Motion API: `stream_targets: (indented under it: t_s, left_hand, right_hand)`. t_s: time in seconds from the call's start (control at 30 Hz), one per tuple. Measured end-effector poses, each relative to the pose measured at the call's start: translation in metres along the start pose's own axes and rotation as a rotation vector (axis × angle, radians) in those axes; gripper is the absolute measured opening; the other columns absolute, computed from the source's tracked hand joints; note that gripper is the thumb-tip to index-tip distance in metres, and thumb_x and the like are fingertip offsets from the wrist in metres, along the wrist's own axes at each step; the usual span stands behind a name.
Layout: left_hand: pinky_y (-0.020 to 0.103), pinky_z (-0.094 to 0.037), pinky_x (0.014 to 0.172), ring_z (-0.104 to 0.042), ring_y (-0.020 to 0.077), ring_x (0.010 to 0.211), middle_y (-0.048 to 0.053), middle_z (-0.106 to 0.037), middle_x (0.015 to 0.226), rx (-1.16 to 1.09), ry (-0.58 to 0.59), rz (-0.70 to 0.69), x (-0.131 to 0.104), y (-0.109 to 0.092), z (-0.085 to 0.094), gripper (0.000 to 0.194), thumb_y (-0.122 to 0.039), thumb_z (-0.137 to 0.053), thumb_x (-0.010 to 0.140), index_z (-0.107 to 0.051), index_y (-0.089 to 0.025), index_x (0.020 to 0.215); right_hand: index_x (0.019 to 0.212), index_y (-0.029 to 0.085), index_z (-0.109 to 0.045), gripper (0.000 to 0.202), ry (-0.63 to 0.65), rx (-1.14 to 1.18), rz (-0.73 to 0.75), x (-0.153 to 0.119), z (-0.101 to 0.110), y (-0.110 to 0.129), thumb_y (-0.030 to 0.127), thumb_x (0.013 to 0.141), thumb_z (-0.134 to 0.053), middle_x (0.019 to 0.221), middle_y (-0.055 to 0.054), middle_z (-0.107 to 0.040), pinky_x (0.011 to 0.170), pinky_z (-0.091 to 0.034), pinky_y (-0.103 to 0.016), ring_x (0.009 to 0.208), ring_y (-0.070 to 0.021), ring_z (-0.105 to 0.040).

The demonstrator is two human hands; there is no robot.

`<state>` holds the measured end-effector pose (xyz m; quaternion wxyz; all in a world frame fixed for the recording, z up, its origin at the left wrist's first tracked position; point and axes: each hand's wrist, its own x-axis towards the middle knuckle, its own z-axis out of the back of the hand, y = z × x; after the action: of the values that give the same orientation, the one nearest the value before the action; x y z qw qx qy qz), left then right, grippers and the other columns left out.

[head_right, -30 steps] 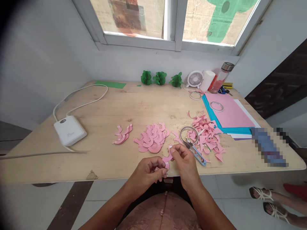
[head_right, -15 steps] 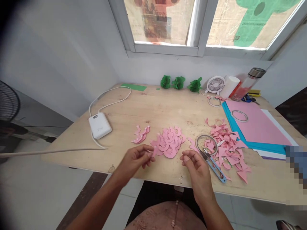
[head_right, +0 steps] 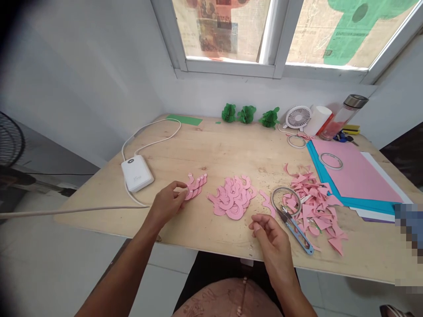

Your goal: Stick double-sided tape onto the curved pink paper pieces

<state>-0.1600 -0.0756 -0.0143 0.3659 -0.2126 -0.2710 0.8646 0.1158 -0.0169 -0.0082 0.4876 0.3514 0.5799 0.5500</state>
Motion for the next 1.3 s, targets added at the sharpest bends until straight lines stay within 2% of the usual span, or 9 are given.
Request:
stream_targets:
  t_s: [0.17, 0.37, 0.5, 0.67, 0.77, 0.83, 0.93, 1.1, 1.3]
  left_hand:
    - [0.031, -0.040, 0.058, -0.066, 0.0284, 0.076, 0.008, -0.072, 0.078, 0.358, -0.059, 0.012, -0.003, -0.008, 0.001, 0.032, -0.037, -0.043, 0.084, -0.058, -0.020, 0.107]
    - [0.033, -0.041, 0.060, -0.066, 0.0301, 0.078, 0.011, -0.072, 0.084, 0.520, -0.057, -0.016, -0.006, -0.007, -0.007, 0.035, -0.036, -0.038, 0.087, -0.057, -0.020, 0.111]
    - [0.032, -0.041, 0.061, -0.064, 0.0281, 0.079, 0.010, -0.071, 0.085, 0.569, -0.143, -0.046, -0.010, -0.006, -0.014, 0.035, -0.036, -0.037, 0.089, -0.057, -0.020, 0.112]
    - [0.037, -0.041, 0.072, -0.059, 0.0288, 0.089, 0.012, -0.066, 0.097, 0.647, -0.289, -0.293, -0.010, 0.000, -0.021, 0.029, -0.026, -0.038, 0.090, -0.064, -0.020, 0.102]
    - [0.039, -0.039, 0.083, -0.054, 0.0282, 0.104, 0.012, -0.063, 0.113, 0.631, -0.275, -0.481, -0.007, 0.004, -0.024, 0.029, -0.018, -0.039, 0.089, -0.063, -0.022, 0.105]
    - [0.038, -0.038, 0.086, -0.052, 0.0264, 0.107, 0.011, -0.062, 0.117, 0.602, -0.243, -0.539, -0.006, 0.005, -0.025, 0.032, -0.014, -0.039, 0.089, -0.062, -0.022, 0.109]
    - [0.039, -0.039, 0.083, -0.054, 0.0274, 0.102, 0.011, -0.064, 0.110, 0.602, -0.245, -0.492, -0.007, 0.005, -0.027, 0.031, -0.015, -0.038, 0.089, -0.062, -0.020, 0.108]
    - [0.041, -0.036, 0.083, -0.051, 0.0302, 0.105, 0.012, -0.064, 0.109, 0.617, -0.306, -0.411, -0.008, 0.007, -0.025, 0.031, -0.028, -0.038, 0.091, -0.063, -0.019, 0.105]
    - [0.042, -0.036, 0.083, -0.051, 0.0307, 0.104, 0.013, -0.065, 0.108, 0.620, -0.346, -0.345, -0.003, 0.024, -0.012, 0.030, -0.027, -0.038, 0.090, -0.066, -0.018, 0.100]
  right_hand:
    - [0.090, 0.018, -0.065, 0.029, 0.005, -0.023, 0.015, 0.000, 0.002, -0.001, 0.043, 0.075, -0.065, 0.079, -0.006, -0.065, 0.065, -0.047, -0.028, 0.075, -0.0193, -0.059]
    - [0.087, 0.018, -0.066, 0.028, -0.007, -0.034, 0.032, -0.002, 0.006, -0.004, 0.044, 0.075, -0.065, 0.074, -0.005, -0.065, 0.064, -0.047, -0.029, 0.071, -0.0191, -0.059]
    - [0.087, 0.018, -0.065, 0.028, -0.005, -0.037, 0.036, -0.004, 0.009, -0.006, 0.044, 0.076, -0.064, 0.075, -0.004, -0.064, 0.066, -0.047, -0.028, 0.071, -0.0184, -0.058]
    - [0.086, 0.019, -0.065, 0.028, -0.002, -0.045, 0.028, -0.005, 0.011, -0.006, 0.045, 0.076, -0.064, 0.074, -0.004, -0.064, 0.066, -0.047, -0.028, 0.071, -0.0183, -0.058]
    - [0.085, 0.019, -0.066, 0.028, -0.006, -0.061, 0.030, -0.005, 0.012, -0.006, 0.046, 0.075, -0.064, 0.073, -0.004, -0.064, 0.065, -0.047, -0.028, 0.070, -0.0187, -0.058]
    - [0.085, 0.019, -0.066, 0.028, 0.001, -0.070, 0.029, -0.006, 0.012, -0.007, 0.045, 0.076, -0.063, 0.074, -0.005, -0.064, 0.065, -0.047, -0.028, 0.070, -0.0188, -0.058]
    - [0.085, 0.019, -0.066, 0.027, 0.013, -0.078, 0.028, -0.007, 0.013, -0.009, 0.045, 0.076, -0.063, 0.075, -0.004, -0.064, 0.065, -0.047, -0.028, 0.071, -0.0187, -0.057]
    - [0.087, 0.020, -0.066, 0.027, 0.028, -0.067, 0.008, -0.007, 0.015, -0.013, 0.045, 0.076, -0.064, 0.076, -0.004, -0.064, 0.067, -0.047, -0.027, 0.074, -0.0185, -0.057]
    - [0.088, 0.020, -0.066, 0.027, 0.049, -0.077, -0.007, -0.008, 0.015, -0.014, 0.045, 0.077, -0.063, 0.079, -0.005, -0.064, 0.065, -0.046, -0.026, 0.075, -0.0185, -0.056]
